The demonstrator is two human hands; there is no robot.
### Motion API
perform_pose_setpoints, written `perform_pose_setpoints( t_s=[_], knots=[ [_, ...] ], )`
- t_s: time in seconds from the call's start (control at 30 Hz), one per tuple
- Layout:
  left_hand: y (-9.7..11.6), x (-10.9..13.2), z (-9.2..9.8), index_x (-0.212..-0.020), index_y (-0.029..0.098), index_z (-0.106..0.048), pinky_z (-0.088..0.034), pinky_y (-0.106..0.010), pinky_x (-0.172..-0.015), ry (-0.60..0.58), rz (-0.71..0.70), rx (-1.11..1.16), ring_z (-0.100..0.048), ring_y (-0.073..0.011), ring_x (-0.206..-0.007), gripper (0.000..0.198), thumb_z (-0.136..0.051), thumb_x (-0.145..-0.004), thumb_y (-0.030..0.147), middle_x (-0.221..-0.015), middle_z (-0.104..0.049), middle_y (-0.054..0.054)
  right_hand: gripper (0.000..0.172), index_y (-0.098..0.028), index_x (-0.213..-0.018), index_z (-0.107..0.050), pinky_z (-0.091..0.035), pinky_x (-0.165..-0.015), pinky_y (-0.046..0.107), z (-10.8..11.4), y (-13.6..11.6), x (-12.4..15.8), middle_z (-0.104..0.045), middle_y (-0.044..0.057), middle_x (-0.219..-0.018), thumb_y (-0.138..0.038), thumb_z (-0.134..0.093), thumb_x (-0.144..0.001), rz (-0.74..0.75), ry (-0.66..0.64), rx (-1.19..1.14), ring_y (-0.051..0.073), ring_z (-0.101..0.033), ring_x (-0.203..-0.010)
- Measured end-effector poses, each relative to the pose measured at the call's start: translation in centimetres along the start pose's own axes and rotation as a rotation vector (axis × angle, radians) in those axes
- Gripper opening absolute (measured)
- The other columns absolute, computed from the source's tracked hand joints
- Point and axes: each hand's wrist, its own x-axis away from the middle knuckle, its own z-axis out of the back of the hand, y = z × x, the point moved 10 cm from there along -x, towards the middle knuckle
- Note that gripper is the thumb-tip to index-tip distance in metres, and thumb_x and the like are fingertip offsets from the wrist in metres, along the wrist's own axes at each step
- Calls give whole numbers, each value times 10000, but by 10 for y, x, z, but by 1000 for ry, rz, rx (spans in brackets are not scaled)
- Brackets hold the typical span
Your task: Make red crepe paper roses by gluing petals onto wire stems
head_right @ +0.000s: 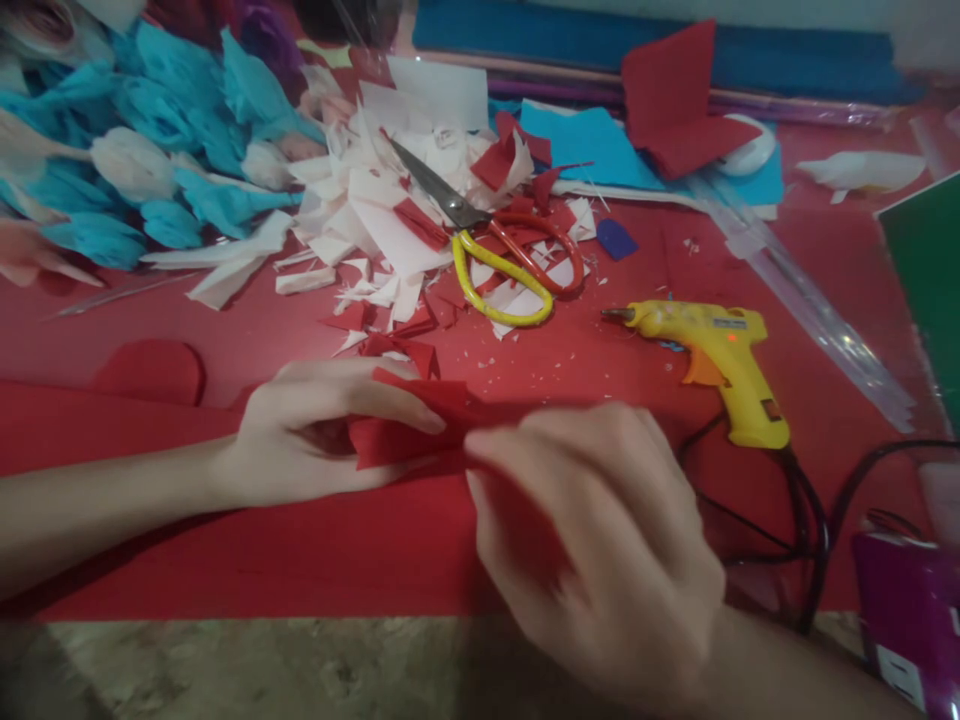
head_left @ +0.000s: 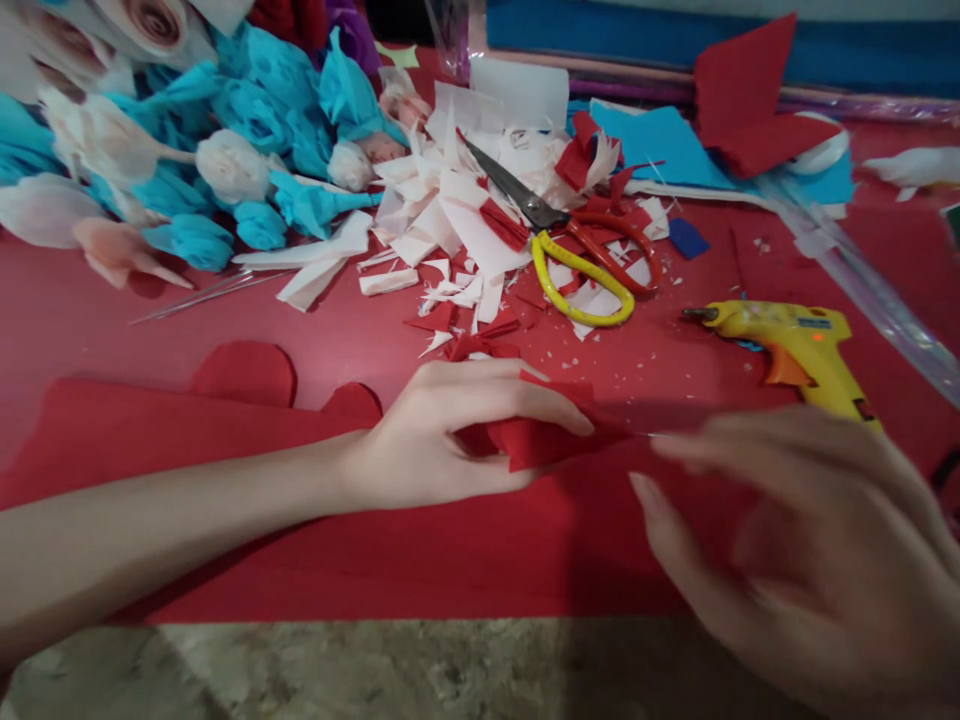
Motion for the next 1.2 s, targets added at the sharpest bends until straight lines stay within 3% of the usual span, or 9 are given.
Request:
perform_pose_setpoints(
  t_s=[0.1, 0.23, 0.43, 0.67, 0.77, 0.87, 1.03, 1.1, 1.2],
  knots=[
    [1, 0, -1, -919, 145, -611, -513, -184, -752, -13, -9, 7, -626, -109, -812, 253, -647, -684, 59, -888, -688, -42, 285, -123, -1038, -555, -489, -805, 276, -14, 22, -3, -591, 89, -1006, -220, -563, -771, -160, -135, -22, 172, -565, -914],
    [1, -1, -2, -923, 160, -610, -521, -197, -745, -36, 4, -7, -627, -114, -802, 236, -627, -705, 71, -881, -688, -43, 310, -166, -1027, -577, -532, -728, 215, -35, 30, 1, -639, 20, -968, -280, -606, -740, -224, -288, -242, 140, -618, -833],
    [4, 0, -4, -936, 171, -607, -533, -214, -729, -56, -29, 0, -636, -130, -805, 238, -632, -714, 89, -889, -690, -55, 203, -191, -870, -626, -525, -610, 111, -39, 34, 0, -668, -43, -804, -193, -676, -673, -302, -239, -371, 87, -629, -665],
    [4, 0, -5, -944, 144, -608, -520, -178, -736, -66, -40, 8, -622, -109, -795, 269, -652, -692, 62, -890, -686, -50, 184, -172, -858, -638, -525, -577, 112, -41, 39, 2, -670, -31, -770, -189, -669, -677, -358, -249, -408, 87, -627, -623],
    [-1, 3, -3, -1094, 192, -554, -535, -179, -689, -7, 16, 22, -621, -115, -803, 422, -645, -698, 79, -1008, -657, -38, 173, -172, -861, -633, -538, -595, 146, -44, 42, 3, -671, -19, -777, -192, -657, -690, -409, -246, -467, 101, -630, -626],
    [-15, 7, 1, -1270, 245, -383, -548, -179, -605, 98, 140, 117, -620, -132, -813, 640, -637, -699, 109, -1203, -539, -70, 171, -173, -864, -615, -535, -554, 143, -48, 47, 5, -668, -8, -781, -184, -654, -698, -489, -224, -616, 112, -636, -647],
    [-25, 6, -1, -1267, 233, -352, -521, -177, -526, 98, 248, 231, -557, -59, -556, 657, -657, -694, 131, -1058, -571, -76, 131, -141, -869, -554, -500, -431, 158, -50, 47, 6, -622, -8, -632, -158, -599, -746, -616, -211, -897, 92, -573, -455],
    [-22, 2, 5, -1226, 207, -401, -512, -184, -544, 127, 269, 224, -561, -68, -580, 598, -664, -693, 146, -979, -586, -64, 90, -135, -847, -534, -500, -439, 170, -49, 43, 6, -594, -16, -582, -158, -576, -771, -642, -221, -1012, 94, -566, -448],
    [-10, -7, 6, -917, 164, -609, -486, -193, -625, 67, 276, 131, -557, -89, -641, 203, -650, -719, 160, -744, -594, -13, 87, -144, -802, -507, -513, -507, 184, -46, 37, 8, -590, -9, -628, -200, -572, -798, -683, -225, -1192, 95, -586, -507]
  ],
)
